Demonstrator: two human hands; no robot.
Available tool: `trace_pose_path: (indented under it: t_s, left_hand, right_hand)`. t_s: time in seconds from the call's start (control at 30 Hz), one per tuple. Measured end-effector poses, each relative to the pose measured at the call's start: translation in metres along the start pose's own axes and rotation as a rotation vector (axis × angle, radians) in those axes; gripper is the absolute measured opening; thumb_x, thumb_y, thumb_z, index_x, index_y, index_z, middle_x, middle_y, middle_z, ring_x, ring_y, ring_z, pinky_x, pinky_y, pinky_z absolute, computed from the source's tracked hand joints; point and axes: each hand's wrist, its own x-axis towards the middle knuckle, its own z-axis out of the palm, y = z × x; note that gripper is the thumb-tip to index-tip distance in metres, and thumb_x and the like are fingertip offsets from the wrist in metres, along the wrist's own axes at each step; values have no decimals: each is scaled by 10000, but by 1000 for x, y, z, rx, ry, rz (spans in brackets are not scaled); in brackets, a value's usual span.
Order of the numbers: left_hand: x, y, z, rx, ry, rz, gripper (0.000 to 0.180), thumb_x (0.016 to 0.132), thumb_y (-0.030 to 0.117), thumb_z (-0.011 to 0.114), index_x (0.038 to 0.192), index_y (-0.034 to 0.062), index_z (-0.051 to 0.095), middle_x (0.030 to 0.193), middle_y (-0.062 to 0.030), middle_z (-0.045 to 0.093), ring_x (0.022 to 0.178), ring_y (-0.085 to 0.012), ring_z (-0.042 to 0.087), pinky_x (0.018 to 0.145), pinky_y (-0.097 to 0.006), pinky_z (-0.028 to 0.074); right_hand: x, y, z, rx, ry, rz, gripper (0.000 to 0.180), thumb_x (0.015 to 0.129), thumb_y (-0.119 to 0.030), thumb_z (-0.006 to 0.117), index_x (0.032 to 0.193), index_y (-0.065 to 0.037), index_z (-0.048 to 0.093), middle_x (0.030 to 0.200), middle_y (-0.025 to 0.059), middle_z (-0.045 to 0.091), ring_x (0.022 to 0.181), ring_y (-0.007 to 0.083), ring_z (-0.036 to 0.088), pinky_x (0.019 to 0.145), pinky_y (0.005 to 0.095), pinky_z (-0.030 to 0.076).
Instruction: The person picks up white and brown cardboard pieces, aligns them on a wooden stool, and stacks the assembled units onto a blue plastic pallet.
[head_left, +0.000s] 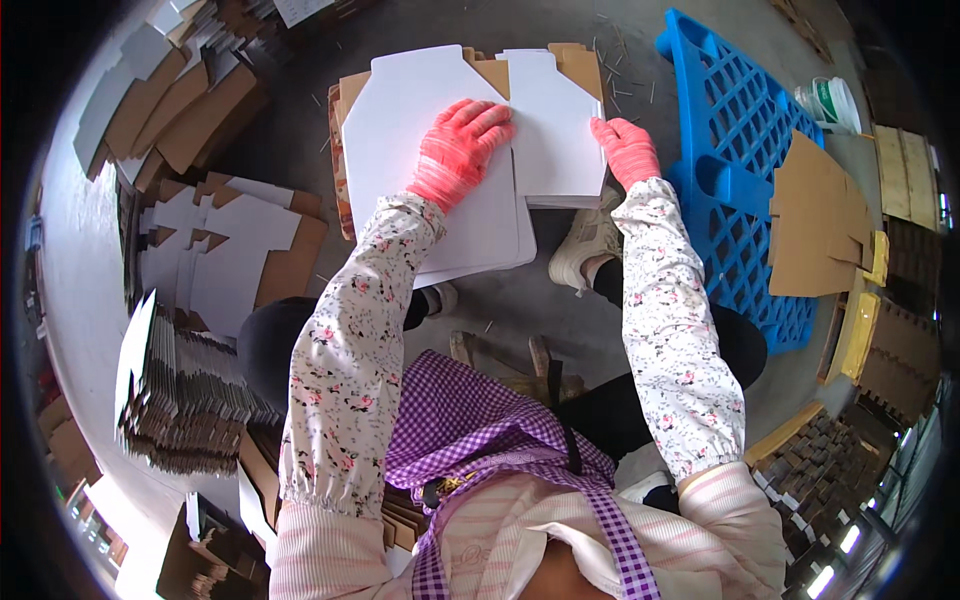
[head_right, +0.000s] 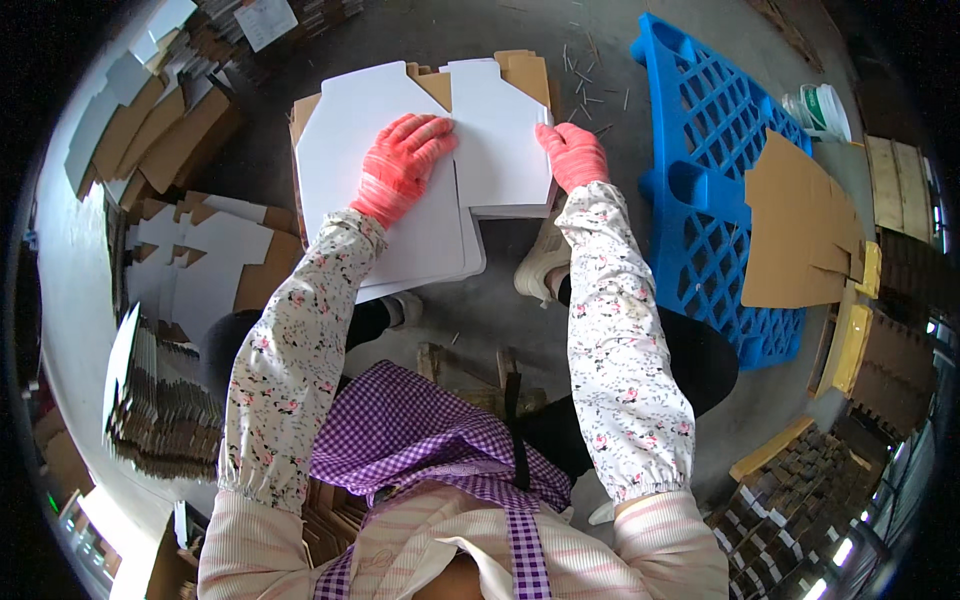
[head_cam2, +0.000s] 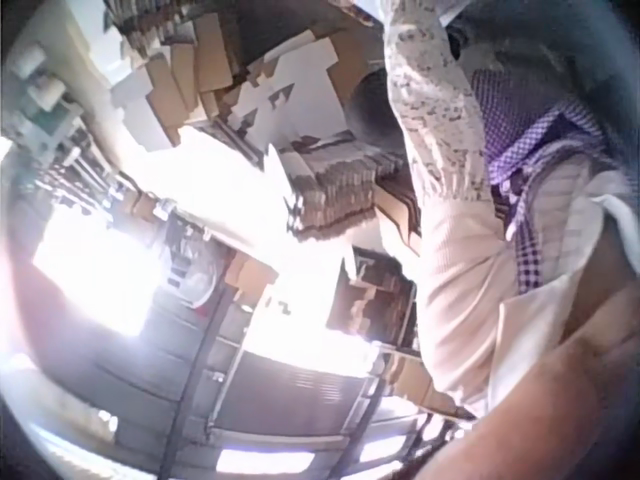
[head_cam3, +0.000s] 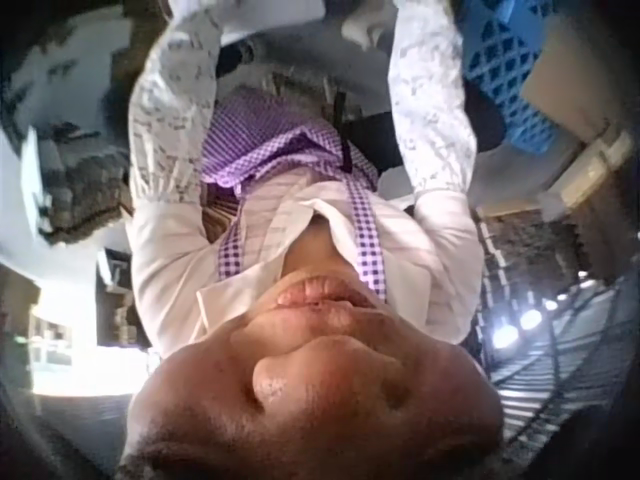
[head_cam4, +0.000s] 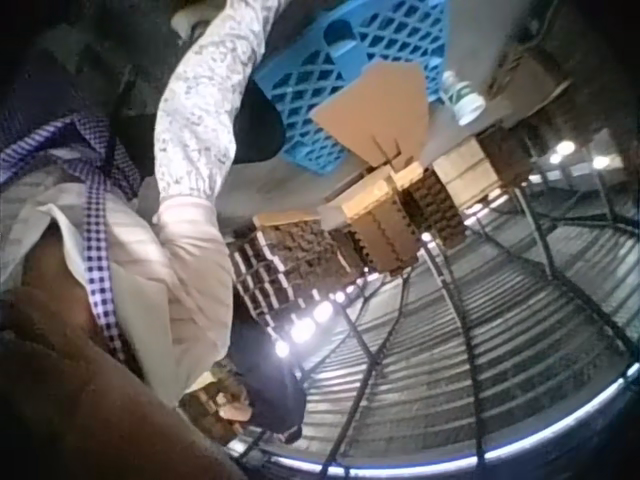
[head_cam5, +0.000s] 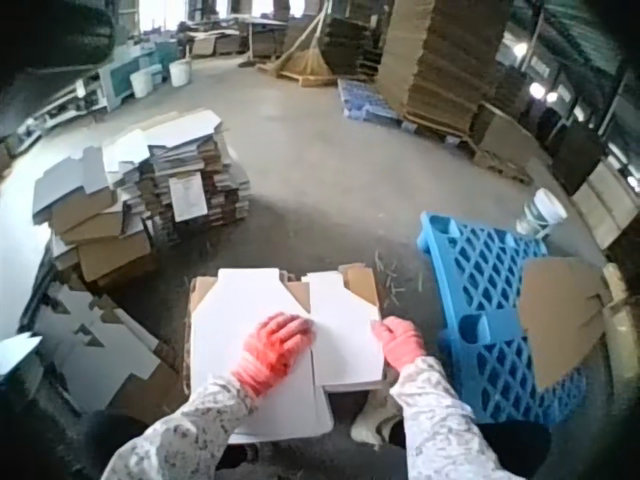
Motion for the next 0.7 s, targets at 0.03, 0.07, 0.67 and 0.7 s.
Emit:
trace_pose_path:
  t_s: [0.03, 0.07, 0.67, 0.7]
  left_hand:
    - [-1, -1, -1, 1, -13, -7, 320, 732, 23, 529, 1033, 104, 606, 1151, -73, 570, 1096, -270, 510, 971, -404, 380]
    - [-2, -2, -2, 2, -25, -14, 315, 738, 25, 528, 1035, 99, 602, 1157, -75, 567, 1102, -269, 507, 980, -404, 372]
    - [-8, -9, 3, -23, 31, 5, 284, 724, 44, 515, 1001, 78, 569, 1155, -109, 554, 1093, -285, 509, 960, -414, 380]
    - [-12, -11, -4, -7, 12, -8, 299, 719, 41, 515, 1012, 74, 568, 1159, -106, 551, 1096, -285, 505, 962, -412, 379]
  right_hand:
    - [-1, -4, 1, -27, 34, -20, 397, 809, -444, 583, 810, -48, 616, 753, 151, 591, 719, 297, 525, 681, 368, 426]
    - [-2, -9, 3, -55, 69, -40, 386, 816, -424, 589, 770, -40, 605, 692, 138, 565, 652, 265, 475, 643, 359, 413]
    - [-35, -35, -41, -402, 203, -197, 361, 751, -434, 636, 892, -103, 620, 955, 136, 615, 947, 319, 557, 830, 415, 432]
    - [-54, -42, -64, -542, 440, -348, 385, 708, -395, 679, 964, -120, 593, 984, 109, 595, 964, 300, 535, 829, 410, 418]
